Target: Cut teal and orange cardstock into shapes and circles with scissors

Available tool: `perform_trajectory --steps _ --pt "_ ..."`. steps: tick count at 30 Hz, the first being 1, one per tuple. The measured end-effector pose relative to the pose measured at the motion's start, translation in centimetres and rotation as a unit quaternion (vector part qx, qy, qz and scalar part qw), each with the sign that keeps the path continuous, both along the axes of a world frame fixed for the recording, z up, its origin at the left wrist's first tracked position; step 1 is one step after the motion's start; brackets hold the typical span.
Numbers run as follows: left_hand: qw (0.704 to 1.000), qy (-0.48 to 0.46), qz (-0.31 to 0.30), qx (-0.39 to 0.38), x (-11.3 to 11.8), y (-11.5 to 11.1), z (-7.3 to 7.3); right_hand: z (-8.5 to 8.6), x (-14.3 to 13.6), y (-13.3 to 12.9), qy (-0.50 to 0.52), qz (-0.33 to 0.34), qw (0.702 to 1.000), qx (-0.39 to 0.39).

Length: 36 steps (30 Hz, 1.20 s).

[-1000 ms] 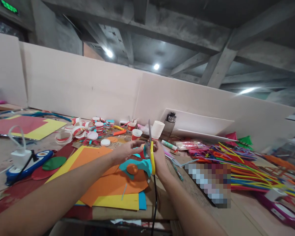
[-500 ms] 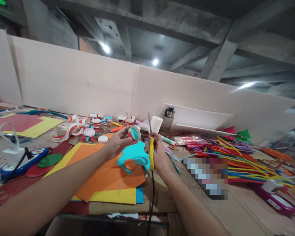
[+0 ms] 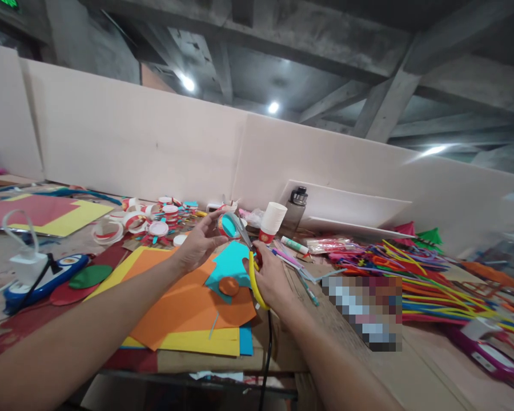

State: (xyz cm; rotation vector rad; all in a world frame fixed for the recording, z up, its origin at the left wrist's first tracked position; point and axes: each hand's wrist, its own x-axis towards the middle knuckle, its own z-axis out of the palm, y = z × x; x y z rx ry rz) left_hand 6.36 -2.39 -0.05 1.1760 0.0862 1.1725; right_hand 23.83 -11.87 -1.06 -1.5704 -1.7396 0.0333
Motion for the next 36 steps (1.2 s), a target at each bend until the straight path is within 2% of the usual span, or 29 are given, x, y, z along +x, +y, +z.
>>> perform_trajectory --steps 5,17,36 --pt "1.0 -0.002 0.009 0.014 0.5 -0.1 -0.3 -0.2 0.0 0.1 0.001 -0.002 1.0 0.003" --pt "0.999 -0.008 0.032 0.037 0.7 -0.1 -0.4 0.4 -0.3 -0.3 -0.019 -0.014 1.0 0.0" --pt "1.0 0.009 -0.02 -0.018 -0.4 -0.3 0.5 0.8 -0.2 -0.6 -0.059 -0.014 0.998 0.011"
